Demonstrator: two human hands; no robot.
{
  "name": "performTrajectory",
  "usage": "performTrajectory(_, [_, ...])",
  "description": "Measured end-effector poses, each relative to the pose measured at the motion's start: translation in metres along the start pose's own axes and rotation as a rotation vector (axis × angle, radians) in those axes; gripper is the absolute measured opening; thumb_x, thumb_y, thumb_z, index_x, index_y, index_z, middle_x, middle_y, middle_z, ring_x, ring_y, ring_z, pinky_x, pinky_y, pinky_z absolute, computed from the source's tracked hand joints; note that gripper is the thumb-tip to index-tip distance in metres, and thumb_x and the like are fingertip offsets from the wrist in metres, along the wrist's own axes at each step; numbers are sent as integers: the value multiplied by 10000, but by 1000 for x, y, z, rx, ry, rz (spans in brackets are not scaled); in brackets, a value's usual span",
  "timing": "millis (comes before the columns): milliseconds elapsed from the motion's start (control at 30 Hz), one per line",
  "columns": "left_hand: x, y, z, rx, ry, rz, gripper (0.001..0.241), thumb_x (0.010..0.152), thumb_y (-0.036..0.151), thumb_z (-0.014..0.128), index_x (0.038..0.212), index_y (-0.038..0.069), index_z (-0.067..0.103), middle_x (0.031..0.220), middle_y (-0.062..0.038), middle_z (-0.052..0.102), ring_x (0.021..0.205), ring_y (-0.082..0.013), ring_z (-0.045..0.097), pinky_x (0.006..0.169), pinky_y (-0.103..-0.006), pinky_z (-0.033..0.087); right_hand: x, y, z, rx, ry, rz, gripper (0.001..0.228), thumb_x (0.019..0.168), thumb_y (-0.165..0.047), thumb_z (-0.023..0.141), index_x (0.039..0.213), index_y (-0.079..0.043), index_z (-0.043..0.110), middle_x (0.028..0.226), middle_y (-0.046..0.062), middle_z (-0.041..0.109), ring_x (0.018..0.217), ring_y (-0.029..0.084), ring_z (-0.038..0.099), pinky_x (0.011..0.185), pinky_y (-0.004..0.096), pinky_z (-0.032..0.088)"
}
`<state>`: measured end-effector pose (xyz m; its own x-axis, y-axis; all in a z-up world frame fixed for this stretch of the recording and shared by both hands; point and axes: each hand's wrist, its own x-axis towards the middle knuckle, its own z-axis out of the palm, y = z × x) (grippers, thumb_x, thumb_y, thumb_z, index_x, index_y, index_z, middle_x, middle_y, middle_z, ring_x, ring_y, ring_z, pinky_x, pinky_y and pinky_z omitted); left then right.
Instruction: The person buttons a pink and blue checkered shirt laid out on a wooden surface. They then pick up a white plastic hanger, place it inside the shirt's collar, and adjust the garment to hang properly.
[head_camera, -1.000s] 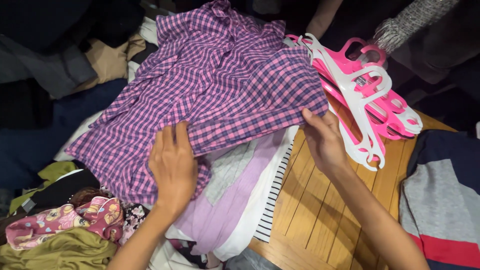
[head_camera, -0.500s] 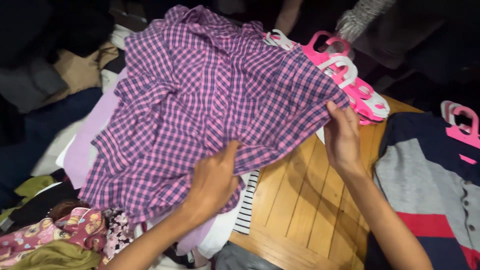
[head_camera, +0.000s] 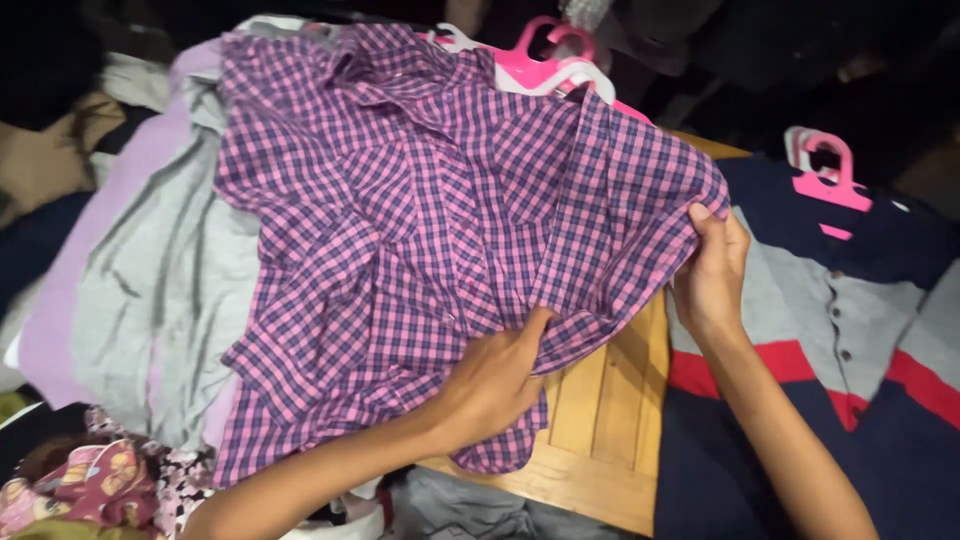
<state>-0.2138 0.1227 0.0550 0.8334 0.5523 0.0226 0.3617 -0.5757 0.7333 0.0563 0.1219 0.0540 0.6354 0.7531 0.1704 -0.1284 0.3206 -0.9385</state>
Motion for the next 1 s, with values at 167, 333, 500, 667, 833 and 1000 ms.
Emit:
performTrajectory(167, [16,19,24,-168,-51,74,592,906,-11,538,1462,-62,341,689,-148,622,497,-304,593,441,-455,441,-3,-6,-48,-91,4,-125,329,967,-174,544,1268,-57,606,1219,45,678,1125,125,638,1032,249,504])
performTrajectory(333, [32,34,57,-141,-108,104,583,936,133,582,1442,-29,342,826,-267,700,664,-469,684,571,-567,517,-14,-9,-106,-146,179,-111,164,940,-182,577,1060,-107,660,1036,-21,699,989,78,651,922,214,521])
performTrajectory(500, [49,63,78,-230,-375,109,513,919,69,521,1398,-31,368,646,-134,603,491,-305,611,421,-452,460,-37,-21,-164,-235,313,-109,181,916,-228,569,1059,-145,642,1038,-49,674,979,61,616,893,214,500])
performTrajectory(667, [57,72,124,-237,-479,147,404,968,151,499,1323,-13,399,727,-161,656,536,-324,635,446,-457,488,-67,-24,-211,-284,350,-91,72,943,-175,560,1003,-160,597,995,-76,612,957,38,569,878,186,452])
performTrajectory(833, [56,79,119,-246,-630,182,733,963,403,499,1457,-103,307,611,-112,554,439,-227,536,381,-402,424,-82,-12,-249,-466,280,-27,140,907,-80,553,971,-112,673,1044,-71,615,1005,37,558,899,167,444])
performTrajectory(1000, [55,61,94,-249,-826,34,434,1080,490,307,976,104,475,671,7,428,456,-87,396,392,-254,395,-56,0,-275,-658,296,-98,163,1093,-254,440,1190,-130,399,1325,162,581,1146,224,600,960,337,505])
